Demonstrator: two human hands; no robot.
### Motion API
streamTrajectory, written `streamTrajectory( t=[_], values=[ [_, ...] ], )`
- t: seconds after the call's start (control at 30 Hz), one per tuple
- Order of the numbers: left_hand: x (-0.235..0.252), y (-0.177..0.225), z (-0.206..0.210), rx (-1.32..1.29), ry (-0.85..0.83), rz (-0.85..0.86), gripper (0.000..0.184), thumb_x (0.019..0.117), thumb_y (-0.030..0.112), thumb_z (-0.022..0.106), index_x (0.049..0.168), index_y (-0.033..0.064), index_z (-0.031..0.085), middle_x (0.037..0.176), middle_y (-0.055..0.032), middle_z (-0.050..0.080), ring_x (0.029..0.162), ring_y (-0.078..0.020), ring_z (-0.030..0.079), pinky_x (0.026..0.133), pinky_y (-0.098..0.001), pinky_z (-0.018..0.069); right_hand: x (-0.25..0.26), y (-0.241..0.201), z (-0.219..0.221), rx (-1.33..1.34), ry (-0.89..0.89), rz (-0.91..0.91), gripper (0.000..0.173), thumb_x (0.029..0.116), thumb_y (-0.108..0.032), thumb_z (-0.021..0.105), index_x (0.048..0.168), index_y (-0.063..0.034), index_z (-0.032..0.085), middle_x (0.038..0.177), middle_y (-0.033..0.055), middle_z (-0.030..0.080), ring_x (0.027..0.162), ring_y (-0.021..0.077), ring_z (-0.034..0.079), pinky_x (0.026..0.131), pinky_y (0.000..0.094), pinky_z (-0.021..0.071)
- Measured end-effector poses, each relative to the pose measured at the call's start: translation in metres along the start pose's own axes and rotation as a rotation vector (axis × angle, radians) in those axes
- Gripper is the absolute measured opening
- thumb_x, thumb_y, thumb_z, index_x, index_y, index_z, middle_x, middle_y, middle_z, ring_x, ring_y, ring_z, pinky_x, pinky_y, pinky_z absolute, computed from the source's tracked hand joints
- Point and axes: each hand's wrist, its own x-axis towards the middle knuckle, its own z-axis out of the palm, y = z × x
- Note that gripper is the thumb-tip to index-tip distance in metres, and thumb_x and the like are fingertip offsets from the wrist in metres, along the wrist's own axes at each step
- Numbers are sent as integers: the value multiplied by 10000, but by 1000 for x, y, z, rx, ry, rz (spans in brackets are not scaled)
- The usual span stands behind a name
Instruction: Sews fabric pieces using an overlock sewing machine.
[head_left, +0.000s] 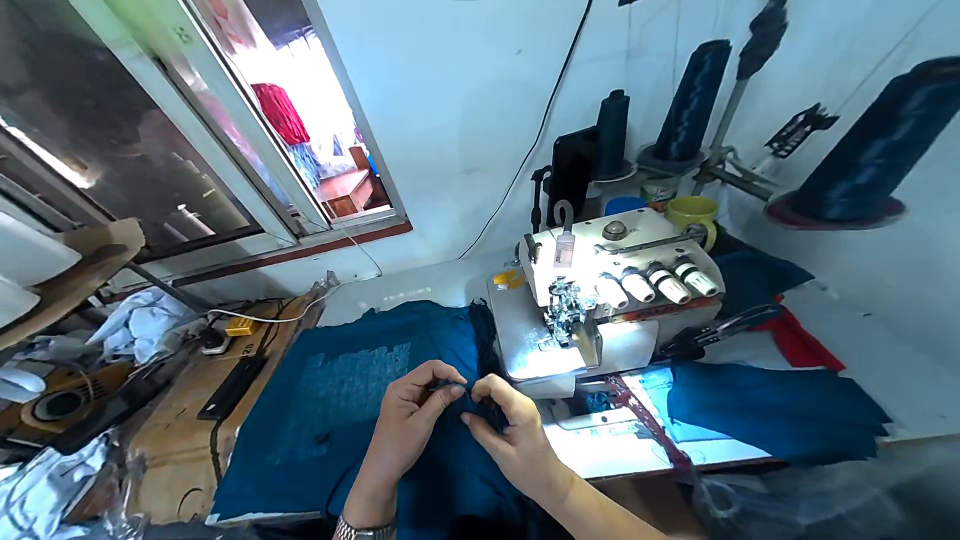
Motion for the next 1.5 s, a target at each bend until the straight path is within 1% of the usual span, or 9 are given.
streamTrajectory(
  t=[0.23, 0.33, 0.43, 0.6, 0.73, 0.87, 1.03, 1.27, 1.5],
  values=[
    [3, 1, -3, 3, 196, 68, 103, 952, 112, 661, 959, 155, 754, 932, 45, 722, 841, -52, 669, 782, -207, 568, -69, 4, -27, -156, -428, 93, 189, 990, -108, 550, 933, 29, 668, 797, 162, 649, 723, 244, 667, 663, 387, 564],
    [6, -3, 0, 26, 198, 57, 110, 959, 97, 643, 959, 148, 741, 931, 43, 716, 860, -59, 670, 795, -217, 569, -88, -13, -61, -215, -764, 356, 208, 962, -82, 543, 926, 62, 689, 816, 228, 682, 791, 379, 696, 720, 574, 539],
    [7, -5, 18, -7, 138, 29, 94, 957, 78, 649, 973, 129, 726, 905, 27, 708, 817, -64, 663, 764, -214, 571, -76, -26, -83, -323, -932, 487, 212, 979, -126, 579, 986, 51, 696, 937, 258, 688, 913, 432, 689, 788, 635, 518],
    [3, -5, 43, -46, 64, 18, 99, 911, 45, 688, 956, 94, 762, 934, -14, 742, 818, -97, 697, 749, -221, 590, -36, -26, -63, -249, -153, 173, 235, 935, -193, 684, 1089, -15, 683, 1100, 141, 675, 1006, 192, 666, 860, 326, 574],
    [-3, -5, 48, -45, 36, 53, 103, 924, 53, 677, 952, 66, 775, 969, -38, 749, 877, -109, 712, 793, -232, 599, -9, -17, -27, -134, 140, 39, 183, 860, -57, 724, 1005, 23, 647, 1035, 130, 666, 960, 136, 677, 859, 257, 591],
    [-5, -3, 43, 33, 94, 95, 100, 935, 137, 697, 952, 105, 790, 976, -24, 751, 944, -129, 713, 843, -245, 597, -21, -8, -16, -216, 160, 66, 142, 830, 14, 627, 960, 0, 681, 902, 85, 671, 795, 96, 656, 702, 210, 562],
    [11, -5, 52, 92, 197, 53, 123, 919, 77, 668, 919, 111, 787, 920, -1, 749, 869, -108, 706, 800, -241, 592, -52, 7, -30, -268, 189, 100, 151, 911, -92, 609, 921, -34, 748, 909, 54, 707, 832, 58, 655, 728, 175, 540],
    [55, -16, 123, 45, 88, 92, 91, 917, 12, 703, 982, 51, 754, 947, -9, 745, 862, -62, 706, 811, -233, 598, -50, -17, -84, -301, 377, 272, 127, 870, -94, 632, 847, -33, 740, 796, -2, 682, 723, -21, 638, 676, 125, 543],
    [43, -28, 144, 534, 164, 228, 53, 884, 117, 743, 917, 103, 782, 1084, -57, 612, 980, -106, 621, 858, -242, 556, -62, 1, -92, -51, 278, 418, 89, 855, -70, 659, 921, -28, 700, 858, 5, 675, 722, 16, 620, 625, 161, 525]
  ],
)
